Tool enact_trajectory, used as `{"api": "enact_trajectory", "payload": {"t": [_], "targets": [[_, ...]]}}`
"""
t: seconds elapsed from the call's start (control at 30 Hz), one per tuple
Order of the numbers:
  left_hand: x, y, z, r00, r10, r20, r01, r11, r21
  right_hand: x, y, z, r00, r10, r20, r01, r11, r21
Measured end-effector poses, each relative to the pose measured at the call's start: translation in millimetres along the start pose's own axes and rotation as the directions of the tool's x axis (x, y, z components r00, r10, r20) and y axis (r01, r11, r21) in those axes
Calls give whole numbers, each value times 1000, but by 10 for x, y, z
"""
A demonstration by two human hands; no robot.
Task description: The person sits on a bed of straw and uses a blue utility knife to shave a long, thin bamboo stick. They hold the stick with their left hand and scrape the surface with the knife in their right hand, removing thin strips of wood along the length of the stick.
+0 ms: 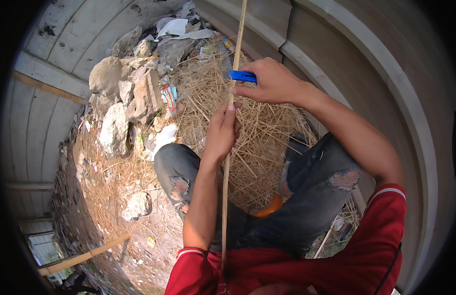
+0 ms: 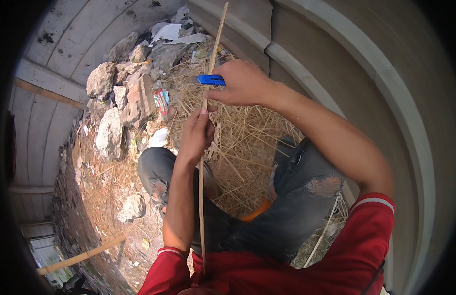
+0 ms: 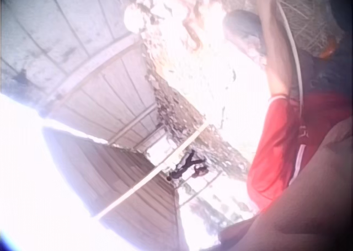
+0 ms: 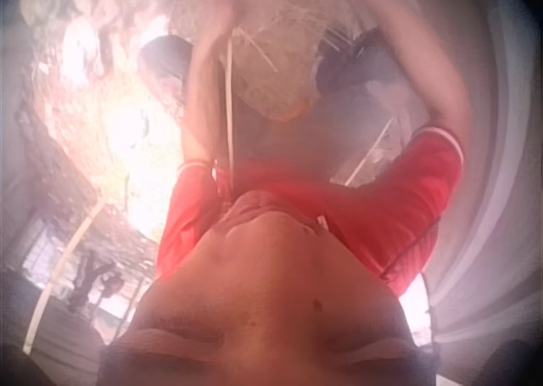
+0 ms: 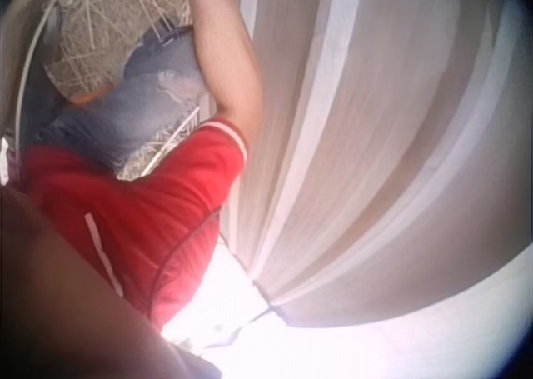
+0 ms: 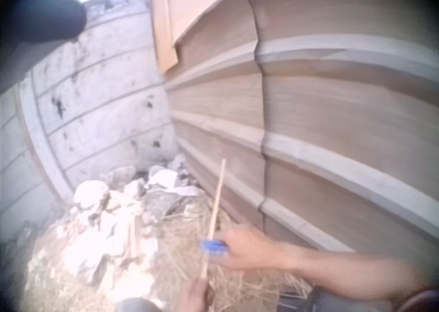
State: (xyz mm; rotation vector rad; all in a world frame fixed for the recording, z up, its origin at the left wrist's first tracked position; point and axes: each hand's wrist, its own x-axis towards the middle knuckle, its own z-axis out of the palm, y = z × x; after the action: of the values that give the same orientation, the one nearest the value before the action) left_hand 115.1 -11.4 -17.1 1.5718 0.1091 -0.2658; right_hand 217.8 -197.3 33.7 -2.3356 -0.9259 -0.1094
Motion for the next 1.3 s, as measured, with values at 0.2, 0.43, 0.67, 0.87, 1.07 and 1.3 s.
{"api": "enact_trajectory", "payload": {"t": [0.2,0.43,0.67,0.87,1.07,1.3], "targets": [[-106,230,47,994,104,-17,-102,992,79,77,-84,32,998,46,-50,-39,989,141],[-305,338,189,993,112,-19,-109,987,120,285,93,80,989,-23,-146,26,999,20],[-355,341,121,979,192,-68,-177,967,182,175,-75,9,990,-117,-85,109,990,-92],[-653,525,222,972,223,-73,-203,956,211,171,-394,-132,976,-208,-65,198,970,-140],[-1072,636,246,974,225,-11,-218,957,189,-182,-791,-479,940,-317,-128,321,947,10],[-1257,588,254,964,252,84,-257,965,53,-534,-1082,-621,935,-312,-167,340,924,174]]}}
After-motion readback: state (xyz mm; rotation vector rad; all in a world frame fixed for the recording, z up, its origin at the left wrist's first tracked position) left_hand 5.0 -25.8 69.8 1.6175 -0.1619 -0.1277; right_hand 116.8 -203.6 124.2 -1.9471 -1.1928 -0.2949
